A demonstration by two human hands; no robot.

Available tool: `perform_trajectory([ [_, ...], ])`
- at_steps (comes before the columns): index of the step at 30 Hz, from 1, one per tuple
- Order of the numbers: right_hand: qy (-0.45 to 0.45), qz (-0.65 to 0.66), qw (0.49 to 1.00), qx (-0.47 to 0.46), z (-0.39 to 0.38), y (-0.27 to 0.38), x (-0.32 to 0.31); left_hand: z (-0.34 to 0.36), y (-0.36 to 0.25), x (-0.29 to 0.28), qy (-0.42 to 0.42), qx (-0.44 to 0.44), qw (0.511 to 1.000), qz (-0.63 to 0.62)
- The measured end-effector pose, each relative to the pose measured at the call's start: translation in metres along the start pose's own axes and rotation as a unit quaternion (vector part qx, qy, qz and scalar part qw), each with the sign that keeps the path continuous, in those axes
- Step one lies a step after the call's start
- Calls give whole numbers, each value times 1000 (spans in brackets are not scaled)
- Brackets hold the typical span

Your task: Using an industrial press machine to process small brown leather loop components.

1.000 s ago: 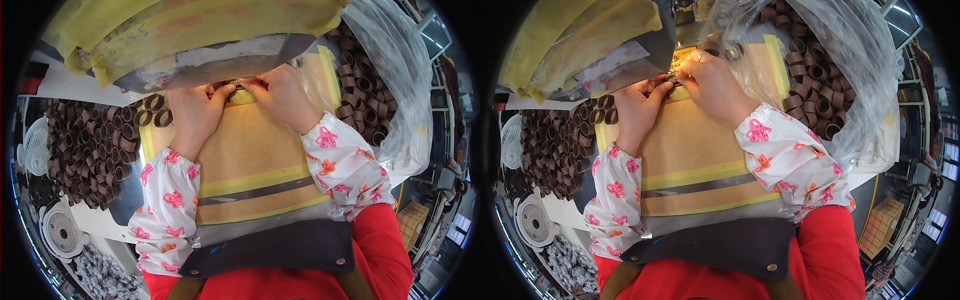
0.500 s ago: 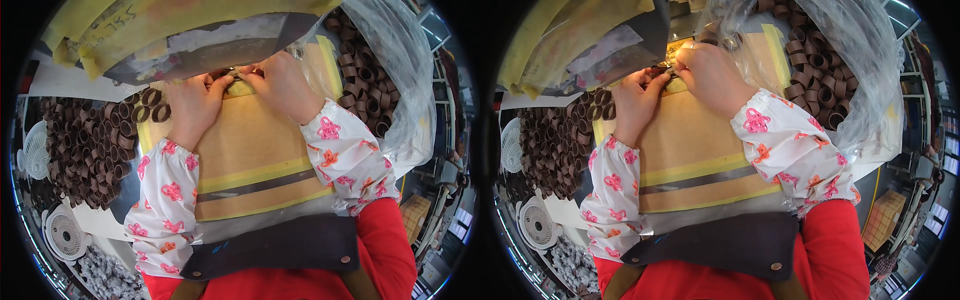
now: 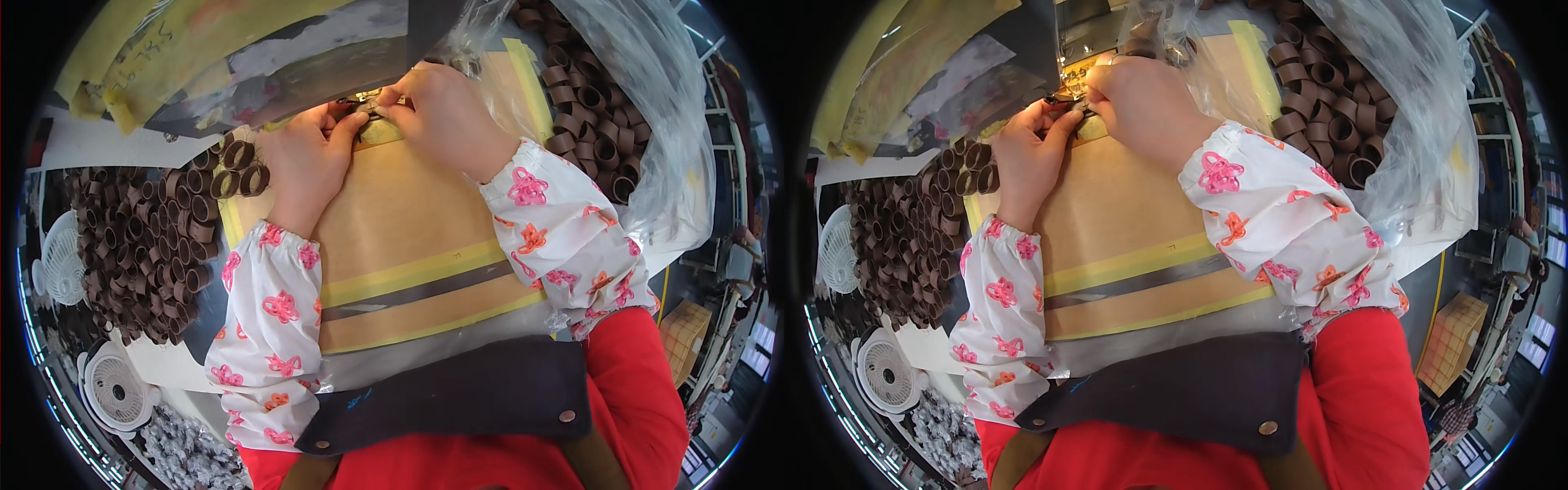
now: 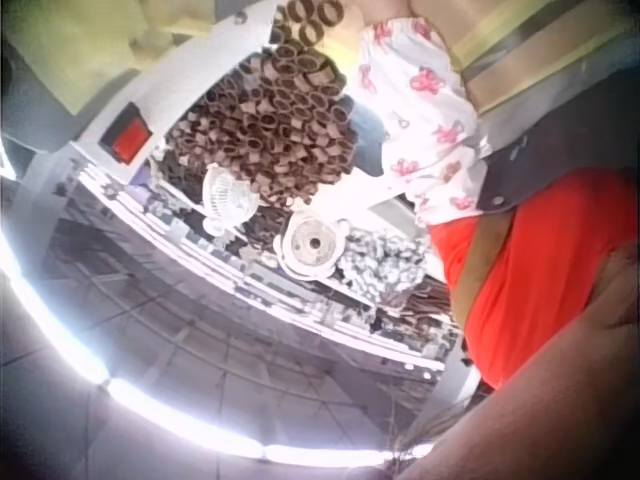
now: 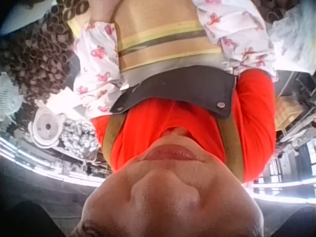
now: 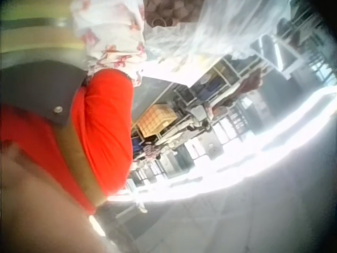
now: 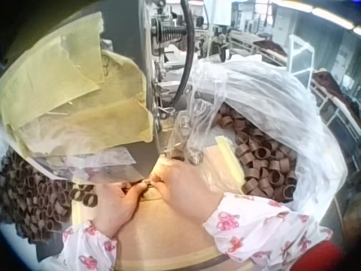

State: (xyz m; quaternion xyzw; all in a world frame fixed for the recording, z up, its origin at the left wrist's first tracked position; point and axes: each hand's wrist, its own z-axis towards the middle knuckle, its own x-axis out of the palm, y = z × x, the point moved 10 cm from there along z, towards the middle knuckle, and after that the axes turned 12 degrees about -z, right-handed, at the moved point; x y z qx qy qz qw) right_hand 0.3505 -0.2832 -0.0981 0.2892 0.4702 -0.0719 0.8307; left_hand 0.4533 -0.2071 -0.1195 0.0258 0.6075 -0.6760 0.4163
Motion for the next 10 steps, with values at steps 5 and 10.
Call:
perform_trajectory([
  [5, -14, 15, 999, -41, -1, 6, 6, -1, -5, -6, -14, 26, 999, 39],
  [10, 12, 2, 998, -64, -4, 10, 11, -9, -16, -11, -46, 46, 989, 129],
])
